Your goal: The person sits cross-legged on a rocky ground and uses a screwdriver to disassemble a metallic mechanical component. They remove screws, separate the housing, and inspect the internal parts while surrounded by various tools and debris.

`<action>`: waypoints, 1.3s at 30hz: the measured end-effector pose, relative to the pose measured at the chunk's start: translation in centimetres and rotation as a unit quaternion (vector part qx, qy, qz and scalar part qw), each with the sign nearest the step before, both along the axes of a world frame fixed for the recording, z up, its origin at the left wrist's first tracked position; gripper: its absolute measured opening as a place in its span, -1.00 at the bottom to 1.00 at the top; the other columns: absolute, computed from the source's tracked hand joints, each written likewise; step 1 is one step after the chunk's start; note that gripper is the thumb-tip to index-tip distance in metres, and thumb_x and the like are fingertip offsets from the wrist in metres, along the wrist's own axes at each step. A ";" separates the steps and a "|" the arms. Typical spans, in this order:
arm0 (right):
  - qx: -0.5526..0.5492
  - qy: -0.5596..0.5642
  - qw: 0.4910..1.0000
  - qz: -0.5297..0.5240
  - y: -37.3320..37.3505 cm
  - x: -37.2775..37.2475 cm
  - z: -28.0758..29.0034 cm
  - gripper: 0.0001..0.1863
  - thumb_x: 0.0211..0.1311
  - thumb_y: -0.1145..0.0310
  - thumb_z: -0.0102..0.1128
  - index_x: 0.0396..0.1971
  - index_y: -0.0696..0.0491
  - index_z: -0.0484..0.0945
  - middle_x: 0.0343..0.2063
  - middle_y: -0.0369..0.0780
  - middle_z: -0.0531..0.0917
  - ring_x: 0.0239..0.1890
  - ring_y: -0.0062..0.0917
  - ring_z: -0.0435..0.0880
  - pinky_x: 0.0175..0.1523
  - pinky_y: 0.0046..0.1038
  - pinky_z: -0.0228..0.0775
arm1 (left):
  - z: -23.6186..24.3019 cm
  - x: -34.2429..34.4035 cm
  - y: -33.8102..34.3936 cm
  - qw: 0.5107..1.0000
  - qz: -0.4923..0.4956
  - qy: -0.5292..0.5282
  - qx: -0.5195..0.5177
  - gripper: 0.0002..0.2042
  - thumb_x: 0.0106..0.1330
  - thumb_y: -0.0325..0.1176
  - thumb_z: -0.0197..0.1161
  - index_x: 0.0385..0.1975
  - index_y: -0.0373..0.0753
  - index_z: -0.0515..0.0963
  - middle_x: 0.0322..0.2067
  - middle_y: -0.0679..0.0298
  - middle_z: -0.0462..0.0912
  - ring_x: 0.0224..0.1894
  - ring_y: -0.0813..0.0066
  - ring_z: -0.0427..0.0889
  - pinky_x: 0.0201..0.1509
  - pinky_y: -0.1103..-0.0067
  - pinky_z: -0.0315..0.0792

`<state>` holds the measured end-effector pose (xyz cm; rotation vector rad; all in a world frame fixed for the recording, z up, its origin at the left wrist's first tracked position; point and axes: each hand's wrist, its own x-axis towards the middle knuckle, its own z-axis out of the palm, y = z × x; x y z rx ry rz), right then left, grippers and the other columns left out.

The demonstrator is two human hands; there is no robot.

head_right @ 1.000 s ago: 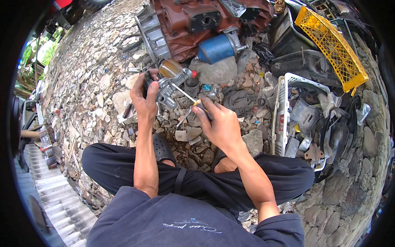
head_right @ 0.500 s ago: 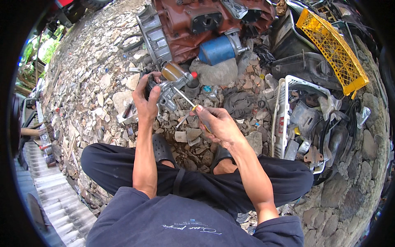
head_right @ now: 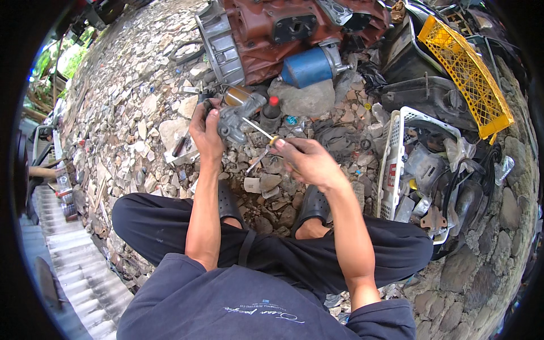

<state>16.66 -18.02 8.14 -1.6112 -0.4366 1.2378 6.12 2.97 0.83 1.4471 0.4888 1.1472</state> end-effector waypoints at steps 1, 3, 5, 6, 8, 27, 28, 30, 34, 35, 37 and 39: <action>0.000 0.000 1.000 0.017 -0.4 0.4 0.7 -0.53 0.50 0.04 -0.03 -0.04 0.17 0.60 -0.63 -0.38 0.46 -0.79 -0.80 0.23 -0.74 -0.69 -0.05 | -0.3 0.0 0.4 1.000 0.018 -0.017 -0.019 -0.84 0.34 -0.50 0.13 -0.15 -0.39 0.55 -0.32 0.29 0.59 -0.25 0.63 0.49 -0.11 0.65 0.38; -0.023 -0.042 0.999 -0.015 -1.3 0.8 2.4 -0.55 0.47 0.06 0.03 -0.07 0.20 0.60 -0.62 -0.37 0.48 -0.77 -0.79 0.30 -0.72 -0.66 0.01 | -0.5 0.0 1.6 0.994 0.030 -0.037 -0.099 -0.71 0.40 -0.25 0.02 -0.16 -0.38 0.55 -0.31 0.22 0.63 -0.28 0.49 0.59 -0.15 0.55 0.48; -0.014 -0.147 0.987 -0.070 -1.4 1.8 0.8 -0.55 0.45 0.07 0.04 -0.11 0.21 0.60 -0.61 -0.37 0.48 -0.73 -0.78 0.35 -0.69 -0.68 0.04 | -0.7 -0.4 2.8 0.964 -0.004 -0.101 -0.245 -0.67 0.41 -0.19 -0.03 -0.17 -0.34 0.55 -0.30 0.20 0.66 -0.30 0.42 0.64 -0.17 0.50 0.53; -0.018 -0.146 0.986 -0.081 -1.2 2.5 0.0 -0.58 0.44 0.09 0.05 -0.13 0.20 0.59 -0.58 -0.37 0.49 -0.67 -0.75 0.39 -0.63 -0.67 0.11 | -0.4 -0.7 3.1 0.950 -0.018 -0.131 -0.281 -0.68 0.40 -0.19 -0.02 -0.17 -0.33 0.55 -0.31 0.19 0.67 -0.30 0.41 0.65 -0.17 0.49 0.54; -0.026 -0.103 0.991 -0.077 -0.7 4.2 -3.1 -0.62 0.41 0.13 0.09 -0.14 0.20 0.59 -0.55 -0.36 0.52 -0.54 -0.72 0.45 -0.49 -0.61 0.23 | 0.3 -1.1 3.3 0.916 -0.047 -0.189 -0.352 -0.69 0.39 -0.19 -0.01 -0.18 -0.31 0.55 -0.31 0.19 0.68 -0.29 0.38 0.66 -0.17 0.46 0.56; -0.388 -0.362 0.827 0.185 -0.4 -1.3 -29.5 -0.54 0.12 0.18 0.29 0.00 0.06 0.55 -0.02 -0.01 0.65 0.09 -0.12 0.61 0.11 -0.12 0.47 | -0.3 -6.4 5.8 0.826 0.029 -0.199 -0.527 -0.61 0.33 0.02 -0.01 -0.15 -0.17 0.54 -0.23 0.15 0.63 -0.22 0.21 0.60 -0.06 0.15 0.48; -0.388 -0.386 0.811 0.206 0.1 -1.6 -29.3 -0.55 0.13 0.18 0.28 0.00 0.06 0.56 -0.03 -0.02 0.65 0.07 -0.11 0.62 0.10 -0.12 0.48 | -0.9 -7.1 6.3 0.823 0.035 -0.206 -0.528 -0.61 0.33 0.02 -0.01 -0.15 -0.17 0.54 -0.23 0.14 0.63 -0.22 0.21 0.60 -0.07 0.15 0.49; -0.394 -0.416 0.785 0.235 0.8 -1.7 -29.3 -0.58 0.14 0.19 0.27 -0.04 0.08 0.60 -0.04 -0.02 0.66 0.03 -0.10 0.65 0.08 -0.13 0.50 | -1.0 -8.0 6.4 0.813 0.053 -0.220 -0.536 -0.70 0.27 -0.03 0.10 -0.28 -0.12 0.55 -0.35 0.27 0.64 -0.30 0.28 0.64 -0.15 0.27 0.51; -0.405 -0.445 0.756 0.257 3.3 -1.6 -29.2 -0.72 0.19 0.26 0.21 -0.18 0.09 0.69 -0.11 -0.04 0.71 -0.02 -0.14 0.70 0.02 -0.17 0.55 | -2.4 -10.7 7.6 0.800 0.104 -0.227 -0.546 -0.67 0.24 0.04 0.09 -0.32 -0.08 0.57 -0.31 0.29 0.65 -0.27 0.25 0.62 -0.14 0.21 0.49; -0.404 -0.456 0.749 0.261 4.4 -1.8 -28.3 -0.75 0.21 0.29 0.19 -0.23 0.09 0.72 -0.14 -0.05 0.72 -0.03 -0.16 0.71 0.00 -0.19 0.57 | -2.7 -11.7 7.8 0.793 0.120 -0.226 -0.553 -0.66 0.23 0.06 0.08 -0.31 -0.07 0.58 -0.30 0.29 0.65 -0.26 0.24 0.62 -0.14 0.19 0.49; -0.367 -0.467 0.755 0.277 6.7 -2.2 -26.3 -0.73 0.24 0.25 0.15 -0.23 0.10 0.71 -0.17 -0.01 0.72 -0.07 -0.09 0.71 -0.01 -0.14 0.56 | -4.0 -13.7 8.3 0.777 0.148 -0.224 -0.570 -0.62 0.23 0.11 0.04 -0.31 -0.05 0.59 -0.28 0.28 0.66 -0.24 0.22 0.60 -0.13 0.17 0.48; -0.322 -0.454 0.773 0.304 9.6 -2.5 -24.9 -0.71 0.26 0.24 0.13 -0.20 0.11 0.69 -0.16 0.02 0.71 -0.05 -0.06 0.69 0.02 -0.11 0.55 | -5.3 -15.3 8.6 0.758 0.207 -0.220 -0.578 -0.59 0.23 0.13 -0.02 -0.30 -0.04 0.60 -0.25 0.27 0.66 -0.22 0.21 0.59 -0.13 0.16 0.47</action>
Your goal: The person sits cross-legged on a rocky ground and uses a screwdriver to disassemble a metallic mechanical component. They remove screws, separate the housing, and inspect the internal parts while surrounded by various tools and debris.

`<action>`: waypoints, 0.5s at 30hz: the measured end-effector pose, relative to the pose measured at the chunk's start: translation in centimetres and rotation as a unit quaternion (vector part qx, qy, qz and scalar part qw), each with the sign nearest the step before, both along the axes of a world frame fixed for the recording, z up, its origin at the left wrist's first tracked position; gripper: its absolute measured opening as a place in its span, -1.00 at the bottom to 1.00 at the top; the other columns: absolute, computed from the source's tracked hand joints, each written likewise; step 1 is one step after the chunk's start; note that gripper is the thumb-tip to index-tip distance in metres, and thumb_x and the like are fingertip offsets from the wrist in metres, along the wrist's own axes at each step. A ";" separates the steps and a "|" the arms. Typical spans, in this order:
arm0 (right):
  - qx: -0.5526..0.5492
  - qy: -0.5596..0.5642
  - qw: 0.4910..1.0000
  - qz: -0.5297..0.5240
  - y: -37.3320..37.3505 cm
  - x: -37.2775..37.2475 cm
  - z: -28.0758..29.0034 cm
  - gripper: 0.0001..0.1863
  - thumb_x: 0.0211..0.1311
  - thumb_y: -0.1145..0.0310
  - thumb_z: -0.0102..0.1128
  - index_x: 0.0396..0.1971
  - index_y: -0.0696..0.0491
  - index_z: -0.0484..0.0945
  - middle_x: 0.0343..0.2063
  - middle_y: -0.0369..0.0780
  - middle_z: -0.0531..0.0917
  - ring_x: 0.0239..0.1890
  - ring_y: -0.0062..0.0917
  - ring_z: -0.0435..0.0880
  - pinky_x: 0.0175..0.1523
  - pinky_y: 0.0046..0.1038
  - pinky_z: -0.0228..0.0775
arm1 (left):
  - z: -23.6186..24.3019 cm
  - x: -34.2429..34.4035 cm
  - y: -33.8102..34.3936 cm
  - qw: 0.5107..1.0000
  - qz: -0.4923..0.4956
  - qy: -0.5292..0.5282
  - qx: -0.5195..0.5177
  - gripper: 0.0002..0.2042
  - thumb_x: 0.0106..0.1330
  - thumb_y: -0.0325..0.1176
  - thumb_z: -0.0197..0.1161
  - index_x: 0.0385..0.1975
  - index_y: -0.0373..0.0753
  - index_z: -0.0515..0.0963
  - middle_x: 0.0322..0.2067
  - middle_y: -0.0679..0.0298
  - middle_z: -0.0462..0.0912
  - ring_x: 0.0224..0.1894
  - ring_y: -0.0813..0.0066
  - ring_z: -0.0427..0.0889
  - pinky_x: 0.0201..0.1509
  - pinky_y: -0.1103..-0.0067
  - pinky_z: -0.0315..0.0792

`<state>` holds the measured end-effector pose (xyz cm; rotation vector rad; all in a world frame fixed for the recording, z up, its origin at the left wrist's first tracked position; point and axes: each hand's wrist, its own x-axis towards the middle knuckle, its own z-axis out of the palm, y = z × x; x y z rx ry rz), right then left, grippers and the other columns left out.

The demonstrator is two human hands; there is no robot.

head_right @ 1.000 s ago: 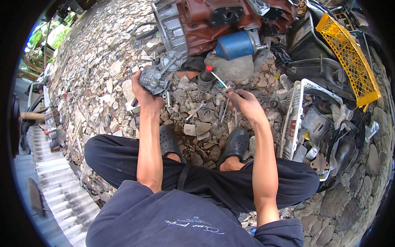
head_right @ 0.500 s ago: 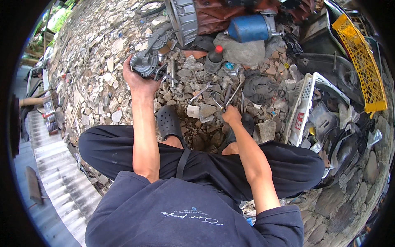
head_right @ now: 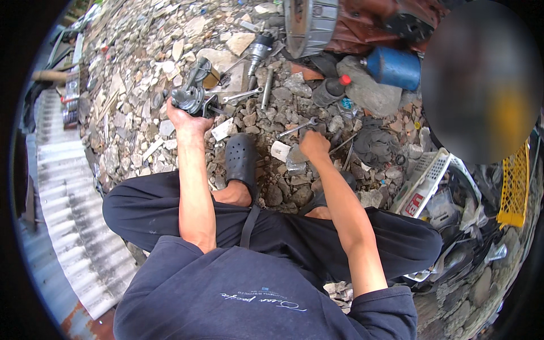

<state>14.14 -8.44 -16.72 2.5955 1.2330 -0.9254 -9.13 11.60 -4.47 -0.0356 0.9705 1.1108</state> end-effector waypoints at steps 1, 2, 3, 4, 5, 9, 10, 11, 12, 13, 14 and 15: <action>0.023 0.019 1.000 0.010 1.4 -0.2 -0.4 -0.70 0.27 0.23 0.12 -0.18 0.11 0.68 -0.15 0.03 0.70 -0.04 -0.04 0.68 0.02 -0.09 0.54 | -0.8 -0.8 0.1 1.000 0.017 0.007 -0.015 -0.60 0.24 0.13 -0.02 -0.31 -0.04 0.60 -0.26 0.27 0.66 -0.23 0.21 0.59 -0.13 0.16 0.48; 0.047 0.038 0.998 0.019 3.1 -0.4 -0.8 -0.69 0.28 0.22 0.11 -0.17 0.11 0.67 -0.15 0.04 0.69 -0.04 -0.02 0.66 0.02 -0.08 0.53 | -1.4 -1.5 0.3 0.999 0.034 0.014 -0.029 -0.60 0.24 0.13 -0.03 -0.32 -0.04 0.60 -0.26 0.27 0.66 -0.23 0.22 0.59 -0.13 0.17 0.48; 0.070 0.059 0.995 0.029 4.9 -0.7 -1.2 -0.68 0.29 0.21 0.09 -0.15 0.12 0.66 -0.14 0.06 0.68 -0.04 0.01 0.65 0.03 -0.06 0.52 | -1.9 -2.2 0.4 0.998 0.043 0.028 -0.046 -0.59 0.25 0.13 -0.04 -0.34 -0.04 0.60 -0.28 0.26 0.67 -0.26 0.22 0.60 -0.14 0.19 0.49; 0.102 0.071 0.992 0.039 6.5 -1.2 -1.6 -0.69 0.28 0.23 0.09 -0.15 0.10 0.65 -0.14 0.06 0.68 -0.04 0.01 0.64 0.03 -0.05 0.51 | -3.2 -3.3 0.6 0.996 0.053 0.037 -0.058 -0.60 0.25 0.12 -0.04 -0.35 -0.05 0.60 -0.30 0.26 0.67 -0.29 0.22 0.60 -0.16 0.23 0.49; 0.133 0.084 0.986 0.047 8.0 -1.7 -2.2 -0.70 0.28 0.25 0.09 -0.14 0.09 0.65 -0.14 0.05 0.67 -0.04 0.02 0.63 0.03 -0.05 0.50 | -3.0 -3.7 0.4 0.995 0.066 0.039 -0.059 -0.60 0.25 0.12 -0.03 -0.36 -0.05 0.60 -0.32 0.26 0.67 -0.30 0.22 0.60 -0.18 0.23 0.49; 0.332 0.152 0.923 0.125 14.6 -4.1 -5.1 -0.74 0.22 0.34 0.09 -0.14 0.05 0.65 -0.16 0.04 0.66 -0.08 0.03 0.62 0.02 -0.05 0.47 | -3.5 -5.3 -0.7 0.993 0.099 0.043 -0.049 -0.61 0.25 0.11 0.01 -0.34 -0.09 0.56 -0.37 0.26 0.65 -0.36 0.22 0.59 -0.24 0.20 0.46; 0.329 0.152 0.923 0.128 16.3 -4.6 -5.6 -0.73 0.20 0.37 0.09 -0.14 0.04 0.65 -0.17 0.03 0.66 -0.08 0.02 0.62 0.03 -0.06 0.47 | -3.9 -5.6 -0.8 0.994 0.098 0.034 -0.038 -0.61 0.25 0.11 0.03 -0.32 -0.09 0.56 -0.37 0.26 0.64 -0.37 0.22 0.58 -0.23 0.21 0.46; 0.327 0.155 0.923 0.132 18.2 -5.6 -5.6 -0.73 0.18 0.39 0.09 -0.13 0.02 0.66 -0.18 0.03 0.66 -0.08 0.02 0.61 0.04 -0.07 0.46 | -3.9 -5.7 -1.0 0.992 0.110 0.038 -0.055 -0.61 0.23 0.11 0.05 -0.30 -0.10 0.55 -0.39 0.26 0.63 -0.38 0.23 0.58 -0.23 0.22 0.45; 0.325 0.158 0.922 0.135 19.7 -6.7 -5.5 -0.72 0.17 0.42 0.09 -0.13 0.01 0.66 -0.18 0.02 0.66 -0.08 0.01 0.61 0.06 -0.09 0.46 | -5.0 -6.3 -0.9 0.993 0.100 0.034 -0.053 -0.61 0.22 0.11 0.08 -0.29 -0.10 0.54 -0.40 0.26 0.62 -0.39 0.24 0.59 -0.23 0.22 0.44; 0.329 0.131 0.925 0.141 20.7 -7.6 -5.4 -0.69 0.16 0.45 0.08 -0.11 -0.01 0.67 -0.19 -0.01 0.65 -0.04 -0.06 0.59 0.08 -0.11 0.44 | -5.4 -6.7 -0.8 0.991 0.112 0.039 -0.069 -0.61 0.22 0.11 0.08 -0.30 -0.10 0.54 -0.41 0.26 0.62 -0.40 0.25 0.59 -0.25 0.23 0.44; 0.329 0.117 0.924 0.158 21.7 -8.1 -5.8 -0.68 0.16 0.45 0.07 -0.11 -0.03 0.67 -0.18 -0.02 0.65 -0.03 -0.09 0.58 0.09 -0.12 0.44 | -5.3 -6.4 -0.9 0.988 0.121 0.044 -0.084 -0.62 0.22 0.11 0.08 -0.30 -0.10 0.55 -0.42 0.27 0.62 -0.40 0.26 0.59 -0.27 0.24 0.44; 0.330 0.101 0.923 0.173 22.9 -8.5 -6.2 -0.67 0.15 0.46 0.07 -0.10 -0.04 0.67 -0.17 -0.03 0.65 -0.01 -0.11 0.57 0.09 -0.12 0.43 | -5.5 -6.4 -0.8 0.990 0.112 0.046 -0.072 -0.59 0.25 0.13 0.01 -0.31 -0.10 0.56 -0.42 0.26 0.62 -0.40 0.25 0.57 -0.27 0.24 0.47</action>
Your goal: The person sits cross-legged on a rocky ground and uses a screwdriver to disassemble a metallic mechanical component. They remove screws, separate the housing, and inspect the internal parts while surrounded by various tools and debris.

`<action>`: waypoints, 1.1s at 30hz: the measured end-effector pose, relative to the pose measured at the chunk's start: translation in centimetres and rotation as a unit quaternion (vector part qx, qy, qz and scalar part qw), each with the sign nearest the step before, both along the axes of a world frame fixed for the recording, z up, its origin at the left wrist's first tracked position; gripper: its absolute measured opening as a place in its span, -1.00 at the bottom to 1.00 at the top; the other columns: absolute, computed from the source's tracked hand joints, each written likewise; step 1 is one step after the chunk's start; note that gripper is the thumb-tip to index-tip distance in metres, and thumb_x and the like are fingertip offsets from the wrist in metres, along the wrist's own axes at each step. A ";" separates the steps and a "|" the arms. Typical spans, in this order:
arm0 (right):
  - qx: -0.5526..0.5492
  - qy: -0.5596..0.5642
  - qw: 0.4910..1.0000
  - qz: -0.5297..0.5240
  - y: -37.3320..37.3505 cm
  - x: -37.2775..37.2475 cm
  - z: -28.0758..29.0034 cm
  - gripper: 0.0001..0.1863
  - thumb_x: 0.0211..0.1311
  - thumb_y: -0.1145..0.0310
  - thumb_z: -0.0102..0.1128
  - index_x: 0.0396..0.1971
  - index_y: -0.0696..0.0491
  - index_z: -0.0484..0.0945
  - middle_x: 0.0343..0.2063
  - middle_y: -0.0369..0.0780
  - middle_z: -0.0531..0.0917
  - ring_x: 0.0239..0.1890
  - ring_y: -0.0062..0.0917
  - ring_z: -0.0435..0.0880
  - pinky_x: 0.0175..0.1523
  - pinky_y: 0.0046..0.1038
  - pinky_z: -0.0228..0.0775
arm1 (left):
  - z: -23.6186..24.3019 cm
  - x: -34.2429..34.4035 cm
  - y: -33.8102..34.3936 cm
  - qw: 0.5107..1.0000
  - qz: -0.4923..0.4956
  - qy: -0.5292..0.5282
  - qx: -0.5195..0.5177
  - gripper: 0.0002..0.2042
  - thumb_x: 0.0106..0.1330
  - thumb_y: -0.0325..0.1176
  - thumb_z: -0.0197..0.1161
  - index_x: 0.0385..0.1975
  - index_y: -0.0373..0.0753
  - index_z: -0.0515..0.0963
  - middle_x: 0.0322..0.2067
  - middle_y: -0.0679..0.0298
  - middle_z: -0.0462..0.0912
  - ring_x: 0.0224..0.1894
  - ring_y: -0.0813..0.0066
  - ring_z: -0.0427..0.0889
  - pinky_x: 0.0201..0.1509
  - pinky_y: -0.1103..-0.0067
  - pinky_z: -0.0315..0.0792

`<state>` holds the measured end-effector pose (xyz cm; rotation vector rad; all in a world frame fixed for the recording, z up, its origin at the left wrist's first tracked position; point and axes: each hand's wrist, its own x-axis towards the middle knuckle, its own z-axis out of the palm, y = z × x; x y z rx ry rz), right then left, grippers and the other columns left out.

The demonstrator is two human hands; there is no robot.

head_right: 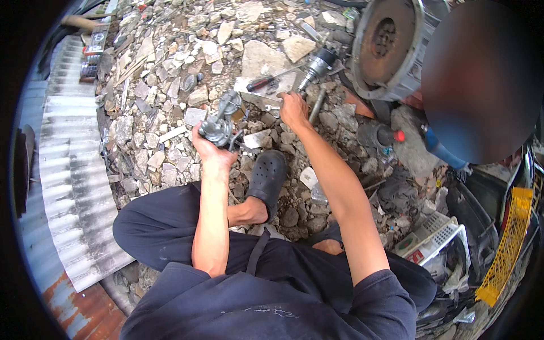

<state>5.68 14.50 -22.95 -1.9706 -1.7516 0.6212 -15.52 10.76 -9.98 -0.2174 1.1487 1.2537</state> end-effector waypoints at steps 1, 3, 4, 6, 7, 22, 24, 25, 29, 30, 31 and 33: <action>0.005 -0.019 1.000 0.008 1.1 -0.3 -0.4 -0.66 0.15 0.47 0.07 -0.09 -0.06 0.67 -0.16 -0.04 0.64 0.00 -0.14 0.56 0.10 -0.13 0.43 | -0.1 0.1 0.0 1.000 0.003 0.003 -0.003 -0.60 0.25 0.12 0.05 -0.32 -0.10 0.54 -0.44 0.26 0.61 -0.42 0.25 0.57 -0.30 0.27 0.47; 0.022 -0.058 0.997 0.045 2.5 -0.5 -1.4 -0.62 0.17 0.49 0.04 -0.05 -0.09 0.67 -0.17 -0.08 0.62 -0.01 -0.18 0.57 0.07 -0.15 0.46 | -0.5 -0.2 0.1 1.000 0.003 -0.007 0.004 -0.62 0.24 0.10 0.07 -0.33 -0.10 0.53 -0.46 0.27 0.60 -0.45 0.25 0.57 -0.33 0.27 0.47; 0.029 -0.065 0.996 0.059 3.1 -0.4 -1.8 -0.62 0.18 0.49 0.03 -0.04 -0.10 0.66 -0.18 -0.09 0.62 -0.02 -0.18 0.57 0.06 -0.16 0.46 | -0.8 -0.2 0.3 1.000 0.005 -0.003 0.009 -0.63 0.24 0.10 0.09 -0.34 -0.11 0.53 -0.46 0.27 0.60 -0.45 0.24 0.57 -0.34 0.26 0.46; 0.034 -0.099 0.989 0.102 3.6 -0.2 -2.4 -0.59 0.20 0.49 -0.01 -0.01 -0.13 0.66 -0.21 -0.13 0.60 -0.05 -0.23 0.59 0.02 -0.19 0.50 | -1.3 -0.2 0.3 1.000 0.003 -0.006 0.015 -0.62 0.24 0.11 0.09 -0.31 -0.10 0.53 -0.44 0.27 0.61 -0.43 0.23 0.58 -0.32 0.25 0.46; 0.034 -0.106 0.987 0.113 3.7 -0.3 -2.7 -0.59 0.20 0.49 -0.01 -0.01 -0.14 0.66 -0.21 -0.14 0.60 -0.05 -0.24 0.60 0.01 -0.19 0.50 | -1.4 -0.3 0.4 1.000 0.006 -0.004 0.014 -0.62 0.24 0.11 0.09 -0.29 -0.10 0.53 -0.43 0.27 0.62 -0.43 0.23 0.59 -0.31 0.25 0.46; 0.047 0.089 0.991 -0.088 1.8 0.2 0.0 -0.85 0.20 0.35 0.22 -0.29 0.07 0.64 -0.34 -0.11 0.68 -0.22 -0.17 0.68 -0.14 -0.21 0.51 | 1.5 2.3 0.6 0.986 -0.032 -0.096 0.131 -0.61 0.31 0.08 0.06 -0.26 -0.15 0.56 -0.39 0.27 0.66 -0.43 0.27 0.64 -0.34 0.25 0.55; 0.046 0.173 0.975 -0.131 0.4 1.4 1.8 -0.80 0.18 0.33 0.25 -0.28 0.14 0.62 -0.40 -0.12 0.72 -0.36 -0.27 0.72 -0.21 -0.29 0.51 | 1.9 3.2 0.4 0.984 -0.042 -0.106 0.136 -0.57 0.29 0.09 0.06 -0.21 -0.19 0.56 -0.36 0.21 0.67 -0.40 0.23 0.65 -0.30 0.24 0.56; 0.047 0.221 0.963 -0.147 -0.7 2.2 2.8 -0.79 0.19 0.33 0.25 -0.27 0.14 0.62 -0.41 -0.15 0.72 -0.37 -0.34 0.71 -0.21 -0.33 0.51 | 2.2 3.8 0.1 0.983 -0.049 -0.111 0.138 -0.56 0.29 0.09 0.06 -0.19 -0.21 0.56 -0.35 0.18 0.67 -0.39 0.21 0.66 -0.28 0.23 0.57; 0.077 0.371 0.902 -0.209 -6.0 5.9 10.5 -0.83 0.29 0.35 0.24 -0.22 0.13 0.62 -0.40 -0.30 0.69 -0.36 -0.63 0.64 -0.28 -0.55 0.46 | 4.3 6.9 -1.2 0.964 -0.119 -0.162 0.176 -0.56 0.31 0.06 0.06 -0.15 -0.21 0.57 -0.31 0.19 0.69 -0.36 0.23 0.68 -0.23 0.21 0.59; 0.107 0.372 0.895 -0.222 -7.6 6.8 13.2 -0.84 0.31 0.36 0.23 -0.21 0.12 0.63 -0.38 -0.31 0.68 -0.35 -0.65 0.63 -0.29 -0.58 0.45 | 5.5 8.2 -1.6 0.961 -0.135 -0.162 0.181 -0.58 0.31 0.05 0.07 -0.15 -0.21 0.56 -0.30 0.20 0.69 -0.34 0.25 0.69 -0.21 0.22 0.61; 0.136 0.375 0.887 -0.232 -9.2 7.4 15.8 -0.84 0.33 0.37 0.22 -0.20 0.12 0.63 -0.37 -0.33 0.68 -0.34 -0.67 0.61 -0.30 -0.60 0.43 | 6.6 9.4 -2.0 0.957 -0.145 -0.161 0.192 -0.58 0.32 0.04 0.07 -0.15 -0.21 0.56 -0.31 0.20 0.69 -0.33 0.25 0.69 -0.22 0.23 0.62; 0.164 0.374 0.879 -0.245 -12.8 9.0 20.6 -0.83 0.33 0.39 0.22 -0.18 0.15 0.63 -0.36 -0.36 0.64 -0.35 -0.72 0.55 -0.32 -0.61 0.40 | 8.0 12.2 -2.9 0.947 -0.171 -0.165 0.216 -0.60 0.32 0.02 0.07 -0.15 -0.20 0.56 -0.31 0.21 0.69 -0.32 0.26 0.70 -0.22 0.25 0.63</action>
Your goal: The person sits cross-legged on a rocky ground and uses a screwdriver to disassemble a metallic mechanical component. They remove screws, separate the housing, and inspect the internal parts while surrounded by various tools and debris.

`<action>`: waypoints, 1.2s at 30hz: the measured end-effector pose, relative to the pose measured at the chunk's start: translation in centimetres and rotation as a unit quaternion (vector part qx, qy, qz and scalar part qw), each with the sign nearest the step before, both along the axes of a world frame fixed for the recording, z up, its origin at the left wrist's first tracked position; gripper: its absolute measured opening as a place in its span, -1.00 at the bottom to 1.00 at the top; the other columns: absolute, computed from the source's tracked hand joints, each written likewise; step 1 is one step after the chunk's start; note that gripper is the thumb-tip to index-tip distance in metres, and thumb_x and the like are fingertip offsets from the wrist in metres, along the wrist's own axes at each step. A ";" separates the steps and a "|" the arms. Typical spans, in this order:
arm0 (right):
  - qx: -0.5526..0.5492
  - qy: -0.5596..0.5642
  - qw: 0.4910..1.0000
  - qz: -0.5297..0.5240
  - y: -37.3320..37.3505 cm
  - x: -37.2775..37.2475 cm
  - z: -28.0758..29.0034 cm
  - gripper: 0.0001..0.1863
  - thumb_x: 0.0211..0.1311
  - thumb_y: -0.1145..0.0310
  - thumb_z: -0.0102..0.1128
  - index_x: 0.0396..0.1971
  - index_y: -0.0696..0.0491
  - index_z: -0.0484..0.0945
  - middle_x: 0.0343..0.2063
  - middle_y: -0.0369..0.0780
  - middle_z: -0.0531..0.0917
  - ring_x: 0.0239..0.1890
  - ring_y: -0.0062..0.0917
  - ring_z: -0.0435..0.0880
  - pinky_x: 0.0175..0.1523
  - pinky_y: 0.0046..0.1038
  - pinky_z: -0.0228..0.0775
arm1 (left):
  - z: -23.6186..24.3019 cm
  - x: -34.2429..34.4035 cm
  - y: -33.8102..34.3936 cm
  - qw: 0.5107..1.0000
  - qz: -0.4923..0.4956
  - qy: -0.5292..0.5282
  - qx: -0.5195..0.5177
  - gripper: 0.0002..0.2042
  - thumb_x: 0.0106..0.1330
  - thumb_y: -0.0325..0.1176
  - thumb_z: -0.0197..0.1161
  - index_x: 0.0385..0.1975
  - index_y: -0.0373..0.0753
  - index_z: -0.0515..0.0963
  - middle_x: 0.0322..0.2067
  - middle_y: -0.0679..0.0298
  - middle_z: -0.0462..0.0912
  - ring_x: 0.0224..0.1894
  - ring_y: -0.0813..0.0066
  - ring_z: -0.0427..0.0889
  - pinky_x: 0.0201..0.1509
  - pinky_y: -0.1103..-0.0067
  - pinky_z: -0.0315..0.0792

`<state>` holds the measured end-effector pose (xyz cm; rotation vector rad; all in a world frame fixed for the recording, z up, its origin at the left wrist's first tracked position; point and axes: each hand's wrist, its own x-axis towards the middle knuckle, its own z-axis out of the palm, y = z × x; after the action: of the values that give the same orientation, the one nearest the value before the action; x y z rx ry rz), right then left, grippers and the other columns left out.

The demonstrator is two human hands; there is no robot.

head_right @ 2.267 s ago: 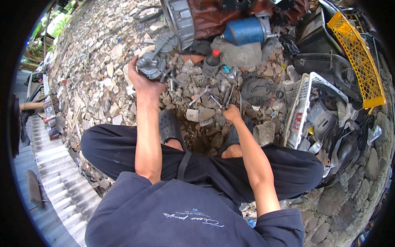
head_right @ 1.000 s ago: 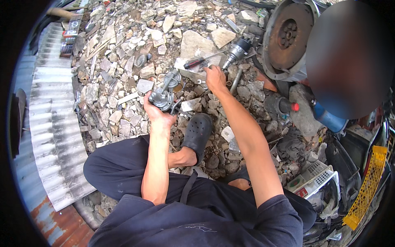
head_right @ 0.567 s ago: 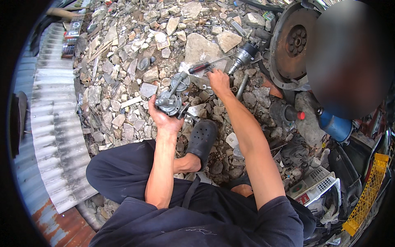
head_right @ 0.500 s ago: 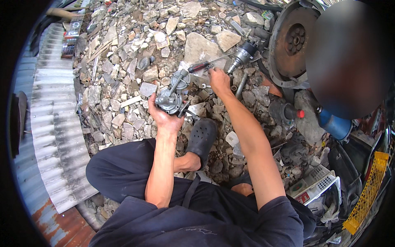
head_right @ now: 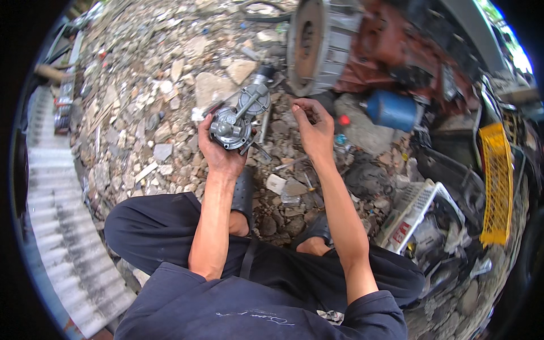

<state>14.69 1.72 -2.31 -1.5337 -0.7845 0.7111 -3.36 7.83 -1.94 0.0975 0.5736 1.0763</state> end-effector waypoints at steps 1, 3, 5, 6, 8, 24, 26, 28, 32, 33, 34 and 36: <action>0.013 0.005 1.000 -0.017 -1.7 0.5 2.1 -0.82 0.33 0.39 0.22 -0.18 0.16 0.62 -0.36 -0.36 0.64 -0.35 -0.73 0.54 -0.33 -0.61 0.40 | -0.4 1.2 -0.2 1.000 -0.017 -0.008 0.020 -0.62 0.32 -0.01 0.07 -0.16 -0.22 0.55 -0.32 0.20 0.69 -0.32 0.26 0.71 -0.22 0.26 0.64; 0.043 0.017 0.998 -0.034 -5.1 1.2 5.7 -0.84 0.31 0.46 0.22 -0.17 0.20 0.62 -0.36 -0.35 0.64 -0.37 -0.77 0.52 -0.33 -0.64 0.37 | 0.7 4.0 -1.5 0.998 -0.046 0.012 0.045 -0.61 0.32 -0.02 0.07 -0.16 -0.24 0.55 -0.31 0.20 0.69 -0.32 0.26 0.71 -0.22 0.24 0.65; 0.070 -0.014 0.996 -0.043 -8.3 1.8 8.1 -0.84 0.30 0.51 0.22 -0.17 0.22 0.61 -0.38 -0.36 0.64 -0.40 -0.79 0.50 -0.34 -0.66 0.36 | 2.5 6.8 -3.3 0.994 -0.083 0.017 0.064 -0.61 0.31 -0.03 0.08 -0.17 -0.28 0.55 -0.30 0.18 0.69 -0.32 0.23 0.70 -0.19 0.21 0.65; 0.084 -0.027 0.995 -0.045 -9.6 1.8 9.2 -0.85 0.29 0.54 0.22 -0.17 0.22 0.61 -0.40 -0.36 0.64 -0.41 -0.79 0.50 -0.34 -0.67 0.35 | 3.0 7.8 -4.2 0.992 -0.108 0.004 0.071 -0.60 0.31 -0.03 0.08 -0.17 -0.28 0.55 -0.30 0.18 0.69 -0.32 0.23 0.70 -0.18 0.20 0.65; 0.079 -0.056 0.993 -0.072 -12.3 1.8 10.8 -0.82 0.26 0.57 0.25 -0.14 0.22 0.63 -0.39 -0.34 0.68 -0.41 -0.79 0.54 -0.30 -0.67 0.40 | 3.9 9.6 -5.9 0.983 -0.159 -0.020 0.083 -0.59 0.30 -0.02 0.09 -0.17 -0.28 0.55 -0.30 0.18 0.69 -0.31 0.23 0.70 -0.16 0.19 0.65; 0.142 -0.261 0.932 -0.209 -18.5 0.3 12.1 -0.79 0.16 0.63 0.28 -0.18 0.21 0.68 -0.27 -0.09 0.72 -0.24 -0.43 0.72 -0.14 -0.48 0.53 | 8.3 12.8 -12.4 0.963 -0.232 -0.069 0.122 -0.60 0.27 0.01 0.12 -0.17 -0.22 0.56 -0.28 0.26 0.67 -0.23 0.39 0.65 -0.10 0.42 0.54; 0.137 -0.251 0.937 -0.201 -18.3 -0.1 12.0 -0.79 0.17 0.64 0.27 -0.17 0.22 0.68 -0.27 -0.08 0.72 -0.25 -0.43 0.72 -0.14 -0.48 0.53 | 8.4 12.4 -12.4 0.962 -0.240 -0.071 0.108 -0.60 0.27 0.02 0.12 -0.17 -0.22 0.56 -0.29 0.27 0.67 -0.23 0.39 0.66 -0.11 0.41 0.54; 0.124 -0.251 0.941 -0.192 -17.9 -0.4 11.9 -0.80 0.18 0.64 0.26 -0.17 0.23 0.68 -0.27 -0.08 0.71 -0.26 -0.42 0.73 -0.16 -0.47 0.53 | 8.6 11.9 -12.3 0.961 -0.249 -0.074 0.091 -0.60 0.27 0.02 0.12 -0.18 -0.21 0.56 -0.29 0.27 0.67 -0.24 0.39 0.66 -0.11 0.41 0.55; 0.116 -0.319 0.923 -0.180 -17.3 -0.9 12.5 -0.80 0.16 0.64 0.26 -0.19 0.22 0.67 -0.28 -0.06 0.70 -0.29 -0.34 0.74 -0.18 -0.44 0.54 | 8.2 11.0 -11.6 0.961 -0.244 -0.077 0.103 -0.51 0.33 0.11 -0.03 -0.15 -0.22 0.58 -0.29 0.26 0.69 -0.25 0.35 0.68 -0.20 0.42 0.56; 0.106 -0.321 0.924 -0.177 -17.3 -1.2 12.5 -0.80 0.16 0.64 0.26 -0.20 0.22 0.67 -0.29 -0.06 0.70 -0.30 -0.31 0.73 -0.18 -0.43 0.54 | 8.0 10.9 -11.4 0.964 -0.231 -0.068 0.110 -0.52 0.33 0.10 -0.02 -0.14 -0.23 0.57 -0.28 0.25 0.69 -0.25 0.36 0.68 -0.19 0.43 0.56; 0.096 -0.323 0.925 -0.175 -17.2 -1.3 12.5 -0.80 0.15 0.64 0.25 -0.20 0.22 0.67 -0.30 -0.06 0.70 -0.31 -0.28 0.73 -0.19 -0.42 0.54 | 7.8 10.9 -11.3 0.967 -0.218 -0.059 0.118 -0.52 0.33 0.09 -0.01 -0.13 -0.23 0.56 -0.28 0.24 0.68 -0.25 0.36 0.67 -0.18 0.43 0.56; 0.101 -0.372 0.906 -0.176 -16.9 -1.4 12.3 -0.78 0.12 0.65 0.25 -0.19 0.20 0.66 -0.31 -0.06 0.69 -0.31 -0.23 0.72 -0.20 -0.37 0.54 | 7.7 10.8 -11.2 0.970 -0.200 -0.043 0.135 -0.54 0.33 0.06 0.02 -0.10 -0.25 0.54 -0.27 0.23 0.68 -0.24 0.38 0.67 -0.16 0.43 0.56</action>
<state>13.25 -15.17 9.99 -1.6947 -1.0549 -0.2549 7.48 -3.36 5.74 0.3861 0.3077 0.7543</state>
